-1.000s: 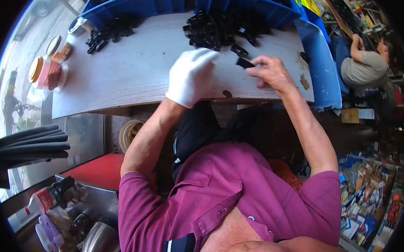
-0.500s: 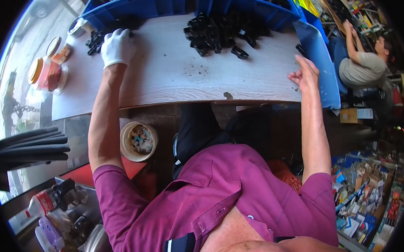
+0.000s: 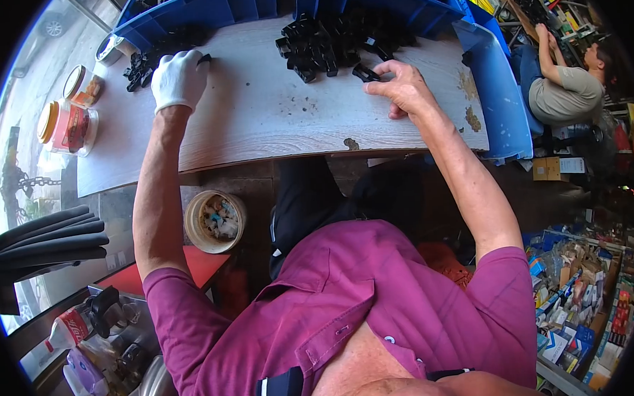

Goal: Assembling small black plastic hardware components at a workbench.

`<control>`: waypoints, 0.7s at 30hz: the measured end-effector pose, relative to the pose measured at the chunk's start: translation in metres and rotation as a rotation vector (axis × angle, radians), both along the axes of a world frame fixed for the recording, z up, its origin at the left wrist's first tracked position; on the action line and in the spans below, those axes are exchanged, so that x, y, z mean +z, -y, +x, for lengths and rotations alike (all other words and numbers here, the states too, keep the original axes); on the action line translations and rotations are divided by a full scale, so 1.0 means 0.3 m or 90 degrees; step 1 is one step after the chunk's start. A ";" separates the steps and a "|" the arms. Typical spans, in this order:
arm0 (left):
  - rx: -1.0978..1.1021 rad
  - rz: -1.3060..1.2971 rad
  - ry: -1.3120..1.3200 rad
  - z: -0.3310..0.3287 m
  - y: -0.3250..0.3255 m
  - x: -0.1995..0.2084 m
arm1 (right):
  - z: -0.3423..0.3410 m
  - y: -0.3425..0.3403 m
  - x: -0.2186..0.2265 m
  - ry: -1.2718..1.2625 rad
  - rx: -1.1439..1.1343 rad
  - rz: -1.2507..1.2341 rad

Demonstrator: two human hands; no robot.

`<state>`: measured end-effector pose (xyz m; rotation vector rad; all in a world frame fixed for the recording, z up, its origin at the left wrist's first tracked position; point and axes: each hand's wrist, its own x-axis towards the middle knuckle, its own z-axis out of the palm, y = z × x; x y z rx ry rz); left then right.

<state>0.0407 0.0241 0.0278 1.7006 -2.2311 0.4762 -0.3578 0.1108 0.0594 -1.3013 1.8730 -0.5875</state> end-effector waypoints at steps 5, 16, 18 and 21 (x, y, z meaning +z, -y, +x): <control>-0.018 -0.018 -0.087 -0.061 -0.082 -0.032 | 0.017 0.003 -0.018 -0.093 0.017 -0.014; -0.090 0.069 -0.317 -0.175 -0.213 -0.032 | 0.002 -0.030 -0.018 -0.026 0.000 -0.079; -0.100 0.097 -0.329 -0.202 -0.240 -0.026 | 0.004 -0.038 -0.011 -0.020 0.001 -0.076; -0.091 0.098 -0.283 -0.220 -0.256 -0.026 | 0.007 -0.048 -0.006 -0.023 0.016 -0.083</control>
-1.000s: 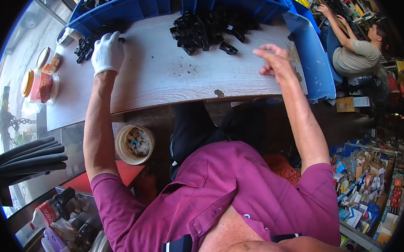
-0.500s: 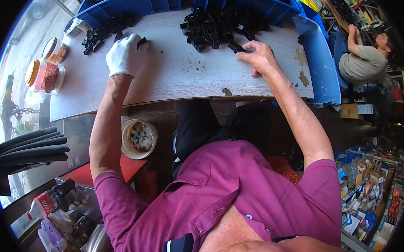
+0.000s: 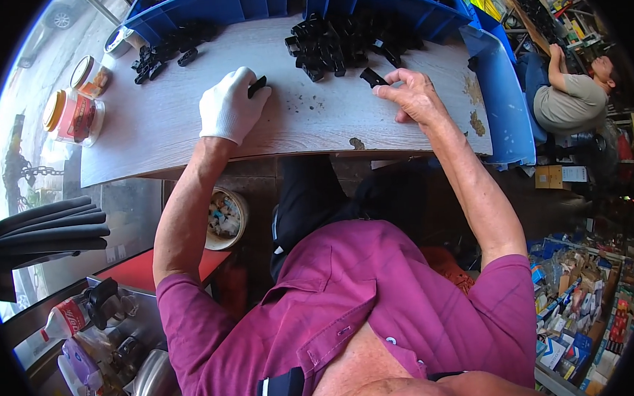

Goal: Assembling small black plastic hardware components at a workbench.

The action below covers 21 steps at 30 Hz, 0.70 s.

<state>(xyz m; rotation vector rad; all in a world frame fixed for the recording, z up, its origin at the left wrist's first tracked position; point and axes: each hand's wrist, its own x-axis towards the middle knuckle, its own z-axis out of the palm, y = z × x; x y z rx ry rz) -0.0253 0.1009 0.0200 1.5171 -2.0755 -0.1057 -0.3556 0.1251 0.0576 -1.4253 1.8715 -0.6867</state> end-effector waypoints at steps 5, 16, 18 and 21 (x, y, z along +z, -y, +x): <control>-0.014 -0.048 0.020 -0.023 -0.022 0.011 | -0.003 -0.002 -0.006 0.014 0.009 0.000; -0.073 -0.081 0.033 -0.039 -0.053 0.011 | 0.015 -0.017 0.026 -0.007 0.055 0.046; -0.081 -0.097 0.051 -0.068 -0.086 0.000 | 0.013 -0.021 0.020 -0.002 0.071 0.052; -0.087 -0.097 -0.012 -0.101 -0.110 -0.006 | 0.034 -0.028 0.008 0.026 0.102 0.008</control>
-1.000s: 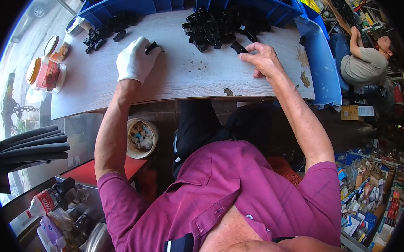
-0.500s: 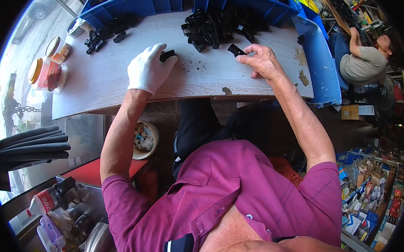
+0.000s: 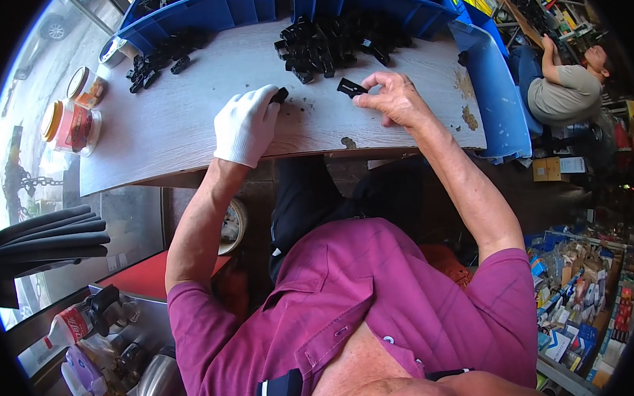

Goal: Assembling small black plastic hardware components at a workbench.

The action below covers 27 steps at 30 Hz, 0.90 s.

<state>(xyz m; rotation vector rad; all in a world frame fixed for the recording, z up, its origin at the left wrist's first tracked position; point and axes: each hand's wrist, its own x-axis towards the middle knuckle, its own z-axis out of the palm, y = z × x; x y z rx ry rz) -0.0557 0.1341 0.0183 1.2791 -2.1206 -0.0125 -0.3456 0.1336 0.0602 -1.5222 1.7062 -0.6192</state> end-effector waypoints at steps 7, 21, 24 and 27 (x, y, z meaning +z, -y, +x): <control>-0.163 -0.027 -0.117 -0.198 0.012 0.037 | 0.037 -0.009 0.024 -0.040 0.027 0.028; -0.217 -0.042 -0.063 -0.293 0.057 -0.015 | -0.001 -0.003 -0.017 -0.004 0.029 0.000; -0.229 -0.034 -0.046 -0.294 0.057 -0.011 | -0.003 -0.001 -0.013 -0.013 0.033 0.028; -0.248 -0.039 -0.027 -0.296 0.049 0.003 | 0.005 -0.007 -0.015 -0.005 0.034 0.017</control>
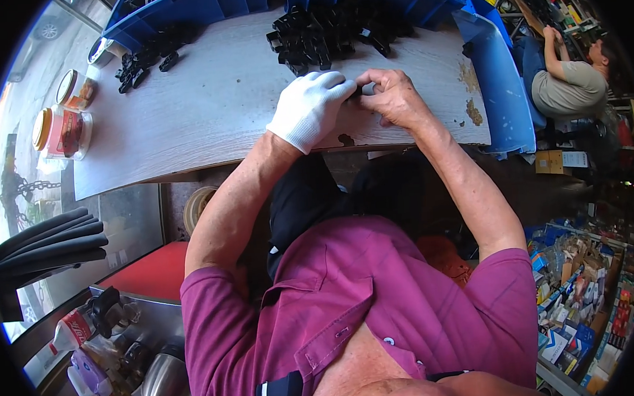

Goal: Assembling small black plastic hardware components at a workbench.

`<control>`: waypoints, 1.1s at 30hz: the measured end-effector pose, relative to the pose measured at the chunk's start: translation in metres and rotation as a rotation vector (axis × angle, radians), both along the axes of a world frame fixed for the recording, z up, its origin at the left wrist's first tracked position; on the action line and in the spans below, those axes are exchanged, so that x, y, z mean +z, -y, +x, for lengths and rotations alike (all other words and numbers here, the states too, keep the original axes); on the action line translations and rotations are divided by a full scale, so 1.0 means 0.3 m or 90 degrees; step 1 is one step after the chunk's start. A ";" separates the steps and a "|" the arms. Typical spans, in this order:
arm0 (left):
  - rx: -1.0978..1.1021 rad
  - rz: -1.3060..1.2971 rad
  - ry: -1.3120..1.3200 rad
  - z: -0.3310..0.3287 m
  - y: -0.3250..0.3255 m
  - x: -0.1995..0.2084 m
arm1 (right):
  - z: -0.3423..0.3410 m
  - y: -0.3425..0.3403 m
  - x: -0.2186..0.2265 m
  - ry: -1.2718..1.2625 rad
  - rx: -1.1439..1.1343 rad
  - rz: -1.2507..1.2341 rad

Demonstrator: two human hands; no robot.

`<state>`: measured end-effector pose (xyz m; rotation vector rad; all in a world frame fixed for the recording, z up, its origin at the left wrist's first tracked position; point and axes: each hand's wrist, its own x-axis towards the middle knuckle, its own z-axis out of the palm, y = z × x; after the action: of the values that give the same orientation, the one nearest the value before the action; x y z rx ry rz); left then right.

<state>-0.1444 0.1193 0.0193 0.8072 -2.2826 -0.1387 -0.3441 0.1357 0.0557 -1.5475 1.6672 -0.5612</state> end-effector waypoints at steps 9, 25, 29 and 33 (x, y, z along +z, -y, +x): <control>0.023 -0.047 0.014 -0.005 -0.037 -0.007 | -0.018 0.006 0.001 -0.010 0.029 0.011; 0.339 -0.021 0.069 0.087 -0.003 -0.018 | -0.206 -0.001 -0.016 0.219 -0.203 -0.031; 0.334 -0.021 0.047 0.077 0.032 -0.037 | -0.385 0.046 -0.025 0.251 -0.385 -0.075; 0.292 0.039 -0.118 0.057 0.063 -0.036 | -0.468 0.051 -0.015 0.257 -0.485 -0.085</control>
<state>-0.1272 0.1002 0.0085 1.2704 -1.8767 -0.0695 -0.4845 0.1203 0.0513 -0.7513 1.8777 -1.3013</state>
